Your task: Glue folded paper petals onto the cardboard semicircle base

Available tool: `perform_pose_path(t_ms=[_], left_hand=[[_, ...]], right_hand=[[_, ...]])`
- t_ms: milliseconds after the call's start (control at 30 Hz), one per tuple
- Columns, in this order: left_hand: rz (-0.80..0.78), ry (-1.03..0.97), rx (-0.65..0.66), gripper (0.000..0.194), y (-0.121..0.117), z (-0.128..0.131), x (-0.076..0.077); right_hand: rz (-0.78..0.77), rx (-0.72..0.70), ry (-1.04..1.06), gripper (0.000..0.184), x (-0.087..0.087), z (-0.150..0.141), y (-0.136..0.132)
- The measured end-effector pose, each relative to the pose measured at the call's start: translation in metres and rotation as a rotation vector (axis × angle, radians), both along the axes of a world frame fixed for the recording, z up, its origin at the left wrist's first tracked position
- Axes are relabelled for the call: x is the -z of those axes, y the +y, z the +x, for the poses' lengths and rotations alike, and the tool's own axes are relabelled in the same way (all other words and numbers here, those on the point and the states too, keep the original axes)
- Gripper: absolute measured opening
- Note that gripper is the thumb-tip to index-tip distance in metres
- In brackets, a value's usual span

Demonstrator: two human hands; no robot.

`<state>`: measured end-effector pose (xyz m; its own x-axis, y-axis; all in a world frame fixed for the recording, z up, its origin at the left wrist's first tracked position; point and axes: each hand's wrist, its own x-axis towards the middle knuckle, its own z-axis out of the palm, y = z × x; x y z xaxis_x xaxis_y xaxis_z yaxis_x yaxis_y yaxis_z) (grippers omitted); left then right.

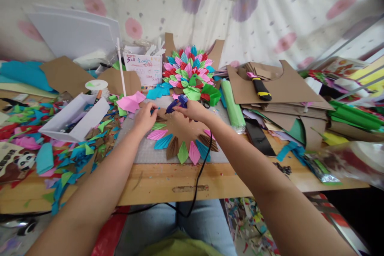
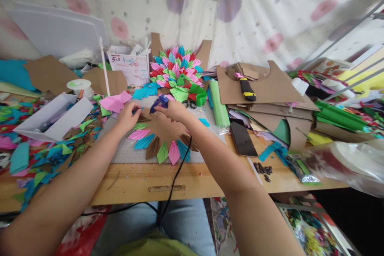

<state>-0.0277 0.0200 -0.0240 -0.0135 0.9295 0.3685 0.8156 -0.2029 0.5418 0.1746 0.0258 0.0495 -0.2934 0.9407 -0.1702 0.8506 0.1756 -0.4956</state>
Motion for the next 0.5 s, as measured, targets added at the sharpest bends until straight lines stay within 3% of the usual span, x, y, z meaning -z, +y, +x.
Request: perform_pose_path(t_ms=[233,367,500], left_hand=[[0.001,-0.020,0.007,0.010,0.000,0.000,0.000],[0.010,-0.041,0.016,0.009,0.001,-0.001,0.001],[0.058,-0.066,0.030,0.008,0.002,-0.001,0.003]], right_hand=[[0.025,0.071,0.138,0.040,0.000,0.018,-0.004],[0.202,0.184,0.233,0.039,0.006,0.054,-0.010],[0.278,0.353,0.257,0.042,0.017,0.100,-0.019]])
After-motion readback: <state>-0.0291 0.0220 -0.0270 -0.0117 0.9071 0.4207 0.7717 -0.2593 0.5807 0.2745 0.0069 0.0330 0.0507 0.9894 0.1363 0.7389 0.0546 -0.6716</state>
